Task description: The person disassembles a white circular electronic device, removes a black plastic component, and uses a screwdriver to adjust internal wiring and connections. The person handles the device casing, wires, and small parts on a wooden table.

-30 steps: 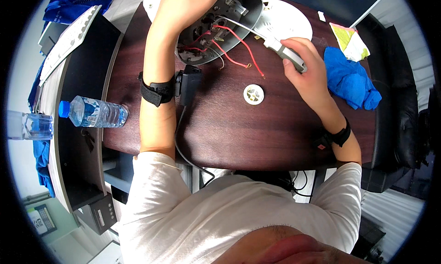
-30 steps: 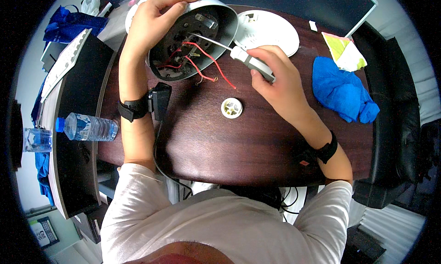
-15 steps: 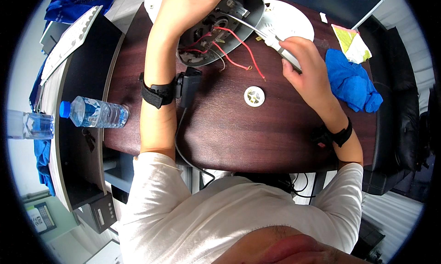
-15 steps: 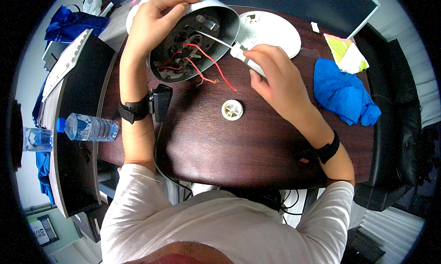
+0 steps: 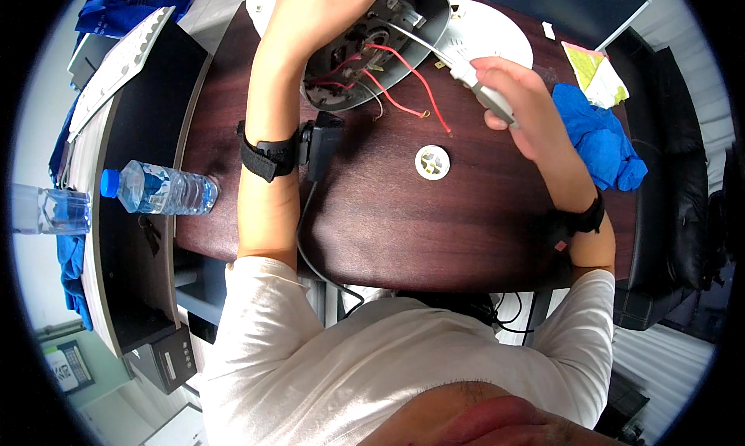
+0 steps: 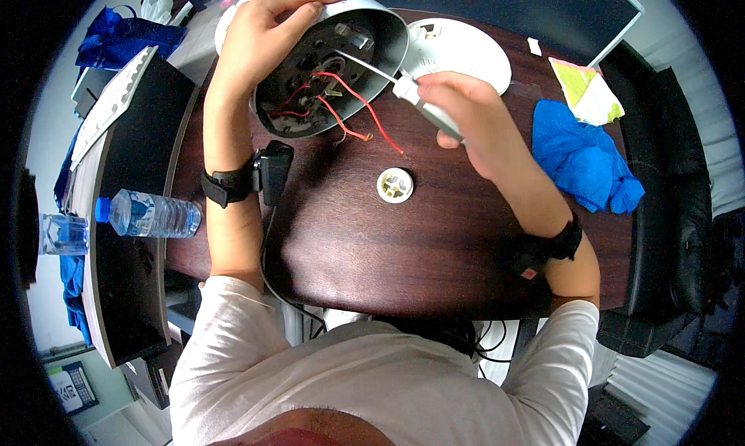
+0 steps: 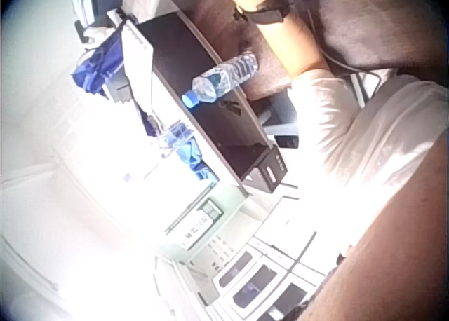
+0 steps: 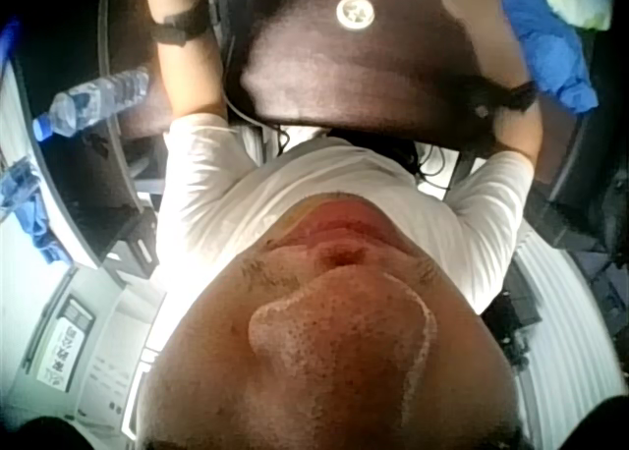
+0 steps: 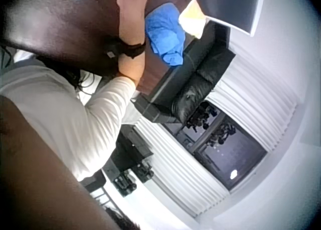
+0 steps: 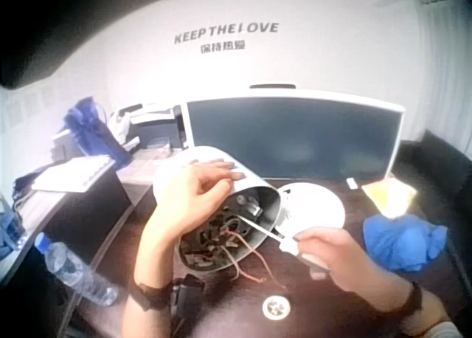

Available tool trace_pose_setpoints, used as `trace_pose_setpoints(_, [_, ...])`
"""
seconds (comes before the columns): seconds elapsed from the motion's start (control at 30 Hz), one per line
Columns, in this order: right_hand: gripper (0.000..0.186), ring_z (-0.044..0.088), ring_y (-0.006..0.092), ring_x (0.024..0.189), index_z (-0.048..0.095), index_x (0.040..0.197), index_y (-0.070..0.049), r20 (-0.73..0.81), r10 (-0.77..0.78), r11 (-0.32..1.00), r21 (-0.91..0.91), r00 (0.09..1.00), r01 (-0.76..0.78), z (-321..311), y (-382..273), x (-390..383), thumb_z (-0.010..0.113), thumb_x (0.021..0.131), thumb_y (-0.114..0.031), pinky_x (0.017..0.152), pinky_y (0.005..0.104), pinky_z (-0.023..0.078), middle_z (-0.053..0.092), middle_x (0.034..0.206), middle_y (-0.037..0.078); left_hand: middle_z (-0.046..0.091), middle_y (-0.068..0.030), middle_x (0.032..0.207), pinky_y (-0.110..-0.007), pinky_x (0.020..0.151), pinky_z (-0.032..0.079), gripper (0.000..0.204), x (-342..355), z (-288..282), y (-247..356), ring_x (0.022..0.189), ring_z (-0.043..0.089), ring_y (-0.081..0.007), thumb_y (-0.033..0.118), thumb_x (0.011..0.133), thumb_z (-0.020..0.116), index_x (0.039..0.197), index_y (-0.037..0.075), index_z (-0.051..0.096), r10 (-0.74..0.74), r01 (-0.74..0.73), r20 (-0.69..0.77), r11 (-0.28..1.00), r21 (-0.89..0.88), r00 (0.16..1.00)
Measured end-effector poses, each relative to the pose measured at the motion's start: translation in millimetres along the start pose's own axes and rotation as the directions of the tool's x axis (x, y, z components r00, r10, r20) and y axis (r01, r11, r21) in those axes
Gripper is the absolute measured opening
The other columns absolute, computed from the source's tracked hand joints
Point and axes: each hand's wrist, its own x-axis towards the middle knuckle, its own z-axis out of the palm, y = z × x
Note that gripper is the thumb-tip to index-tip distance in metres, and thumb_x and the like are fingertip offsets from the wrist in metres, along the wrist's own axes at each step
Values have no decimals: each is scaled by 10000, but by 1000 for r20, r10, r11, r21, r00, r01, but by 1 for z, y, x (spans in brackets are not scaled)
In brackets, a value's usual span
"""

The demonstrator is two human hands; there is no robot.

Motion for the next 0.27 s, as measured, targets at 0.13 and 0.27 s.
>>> trace_pose_setpoints(0.13, [238, 550, 98, 586, 609, 979, 8, 144, 167, 979, 96, 975, -182, -5, -9, 4, 562, 908, -214, 381, 208, 372, 631, 830, 76, 671, -225, 1106, -371, 956, 470, 297, 1, 2, 0, 1091, 627, -320, 157, 840, 554, 1038, 1, 712, -2, 2, -3, 1000, -3, 1000])
trace_pose_setpoints(0.27, [255, 572, 113, 581, 605, 987, 15, 203, 150, 977, 122, 968, -177, -8, -12, 9, 557, 911, -224, 358, 205, 354, 638, 841, 99, 669, -227, 1111, -370, 956, 471, 298, 1, 2, -5, 1093, 627, -320, 162, 839, 558, 1045, 17, 715, 20, -20, -12, 1000, 9, 1000])
